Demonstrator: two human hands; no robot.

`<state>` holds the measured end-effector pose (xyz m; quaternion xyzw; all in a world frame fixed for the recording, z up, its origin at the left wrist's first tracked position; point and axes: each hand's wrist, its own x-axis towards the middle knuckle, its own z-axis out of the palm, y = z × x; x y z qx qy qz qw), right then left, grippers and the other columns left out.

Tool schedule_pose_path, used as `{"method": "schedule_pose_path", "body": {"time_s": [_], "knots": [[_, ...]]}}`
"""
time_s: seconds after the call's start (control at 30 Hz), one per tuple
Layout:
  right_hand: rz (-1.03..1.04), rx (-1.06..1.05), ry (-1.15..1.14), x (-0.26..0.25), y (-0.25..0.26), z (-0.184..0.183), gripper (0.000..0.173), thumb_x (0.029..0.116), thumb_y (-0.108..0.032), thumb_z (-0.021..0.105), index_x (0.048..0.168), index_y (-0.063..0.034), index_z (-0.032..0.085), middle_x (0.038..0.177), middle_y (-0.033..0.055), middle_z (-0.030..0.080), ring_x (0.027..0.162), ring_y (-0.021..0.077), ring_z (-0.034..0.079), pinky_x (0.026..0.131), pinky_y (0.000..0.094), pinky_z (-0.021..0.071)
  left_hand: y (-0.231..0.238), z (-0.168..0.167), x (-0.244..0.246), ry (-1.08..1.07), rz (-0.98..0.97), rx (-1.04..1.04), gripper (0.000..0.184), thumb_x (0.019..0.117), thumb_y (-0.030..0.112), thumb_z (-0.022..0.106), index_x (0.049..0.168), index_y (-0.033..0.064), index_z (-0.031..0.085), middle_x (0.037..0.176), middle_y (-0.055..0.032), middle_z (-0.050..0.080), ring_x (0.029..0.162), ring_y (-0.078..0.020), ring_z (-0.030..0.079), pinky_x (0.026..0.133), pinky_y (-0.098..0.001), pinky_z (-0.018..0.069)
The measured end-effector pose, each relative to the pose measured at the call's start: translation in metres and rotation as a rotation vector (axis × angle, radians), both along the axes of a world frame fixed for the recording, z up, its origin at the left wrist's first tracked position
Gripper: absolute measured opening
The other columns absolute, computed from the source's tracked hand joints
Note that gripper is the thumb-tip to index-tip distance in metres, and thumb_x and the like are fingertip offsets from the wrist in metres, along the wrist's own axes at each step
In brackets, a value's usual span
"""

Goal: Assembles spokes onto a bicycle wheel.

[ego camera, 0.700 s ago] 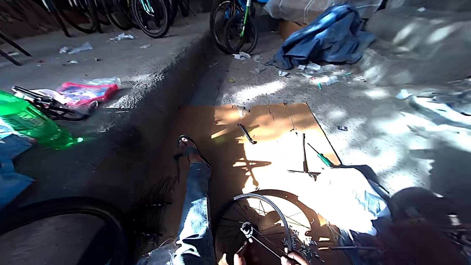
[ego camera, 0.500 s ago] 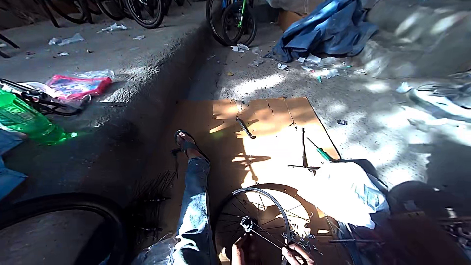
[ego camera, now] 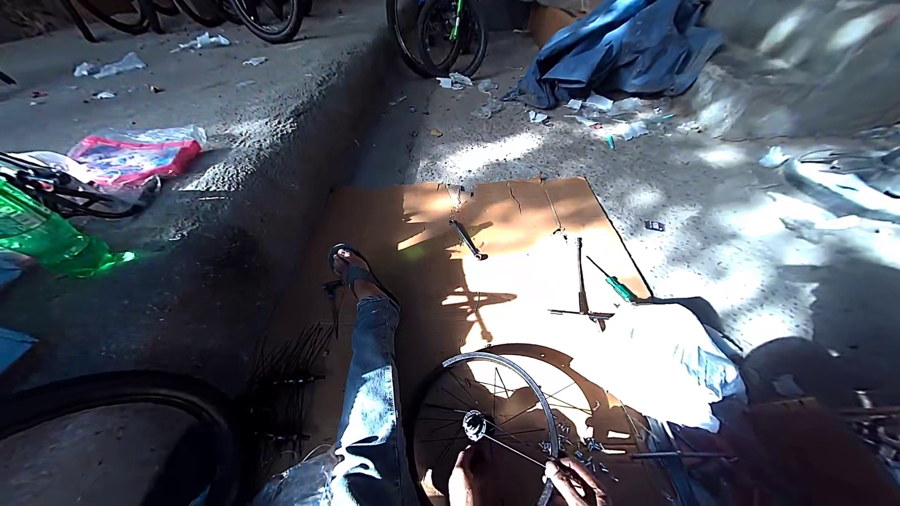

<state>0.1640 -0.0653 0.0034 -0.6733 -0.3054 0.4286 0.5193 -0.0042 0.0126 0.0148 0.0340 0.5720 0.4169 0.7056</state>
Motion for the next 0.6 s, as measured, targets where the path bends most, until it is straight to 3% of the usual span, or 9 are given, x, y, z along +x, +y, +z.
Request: {"method": "schedule_pose_path", "body": {"time_s": [0.1, 0.17, 0.23, 0.33, 0.43, 0.53, 0.6], "knots": [[-0.007, 0.002, 0.016, -0.001, 0.001, -0.002, 0.021, 0.0933, -0.016, 0.067, 0.1, 0.0029, 0.07, 0.104, 0.012, 0.07, 0.094, 0.014, 0.067, 0.085, 0.0309, 0.0572, -0.006, 0.003, 0.007, 0.19, 0.014, -0.056, 0.033, 0.1126, 0.022, 0.037, 0.099, 0.0013, 0.058, 0.068, -0.0037, 0.056, 0.049, -0.01, 0.049, 0.047, -0.0234, 0.0445], [0.044, -0.041, -0.022, 0.002, 0.0, -0.001, 0.023, 0.0934, -0.019, 0.067, 0.1, 0.0024, 0.072, 0.105, 0.0134, 0.07, 0.099, 0.0165, 0.066, 0.089, 0.0346, 0.0553, -0.013, 0.0, 0.009, 0.245, -0.011, -0.027, 0.028, 0.1114, 0.017, 0.042, 0.112, -0.0047, 0.059, 0.078, -0.0106, 0.065, 0.063, -0.0166, 0.063, 0.061, -0.0313, 0.0565], [0.092, -0.056, -0.058, 0.004, -0.001, 0.003, 0.022, 0.0918, -0.017, 0.069, 0.098, 0.003, 0.073, 0.11, 0.0159, 0.069, 0.105, 0.0185, 0.065, 0.094, 0.0367, 0.0532, -0.013, -0.002, 0.011, 0.231, -0.004, 0.001, 0.03, 0.1109, 0.017, 0.043, 0.117, -0.0084, 0.058, 0.086, -0.0164, 0.07, 0.074, -0.0232, 0.07, 0.072, -0.0391, 0.0613], [0.134, -0.041, -0.072, 0.005, -0.007, 0.002, 0.019, 0.0895, -0.017, 0.071, 0.094, 0.0017, 0.073, 0.111, 0.0163, 0.069, 0.106, 0.0188, 0.064, 0.094, 0.0358, 0.0538, -0.009, 0.0, 0.013, 0.135, -0.046, 0.027, 0.034, 0.1107, 0.021, 0.042, 0.121, -0.0087, 0.057, 0.095, -0.0208, 0.07, 0.081, -0.0291, 0.072, 0.075, -0.045, 0.0618], [0.147, -0.018, -0.05, 0.006, -0.011, -0.004, 0.019, 0.0877, -0.017, 0.074, 0.093, 0.0013, 0.074, 0.117, 0.0182, 0.067, 0.109, 0.0183, 0.064, 0.095, 0.0328, 0.0543, -0.006, 0.008, 0.016, 0.092, -0.112, 0.033, 0.037, 0.1082, 0.023, 0.052, 0.129, -0.0074, 0.055, 0.105, -0.0236, 0.071, 0.088, -0.0334, 0.073, 0.078, -0.0485, 0.0621], [0.166, -0.036, -0.017, 0.005, -0.011, 0.004, 0.021, 0.0857, -0.018, 0.077, 0.093, 0.0017, 0.074, 0.123, 0.0202, 0.064, 0.114, 0.0184, 0.062, 0.096, 0.0302, 0.0534, -0.006, 0.003, 0.02, 0.085, -0.141, 0.054, 0.031, 0.1035, 0.016, 0.061, 0.126, -0.0058, 0.057, 0.108, -0.0237, 0.069, 0.092, -0.0353, 0.072, 0.081, -0.0524, 0.0611], [0.174, -0.068, -0.005, 0.004, -0.01, 0.01, 0.029, 0.0851, -0.021, 0.08, 0.099, 0.0036, 0.073, 0.128, 0.0214, 0.062, 0.117, 0.0183, 0.061, 0.097, 0.0297, 0.0532, -0.005, 0.002, 0.019, 0.082, -0.175, 0.062, 0.027, 0.1026, 0.012, 0.062, 0.124, -0.005, 0.058, 0.108, -0.0243, 0.069, 0.091, -0.0367, 0.072, 0.078, -0.0527, 0.0616]]}}
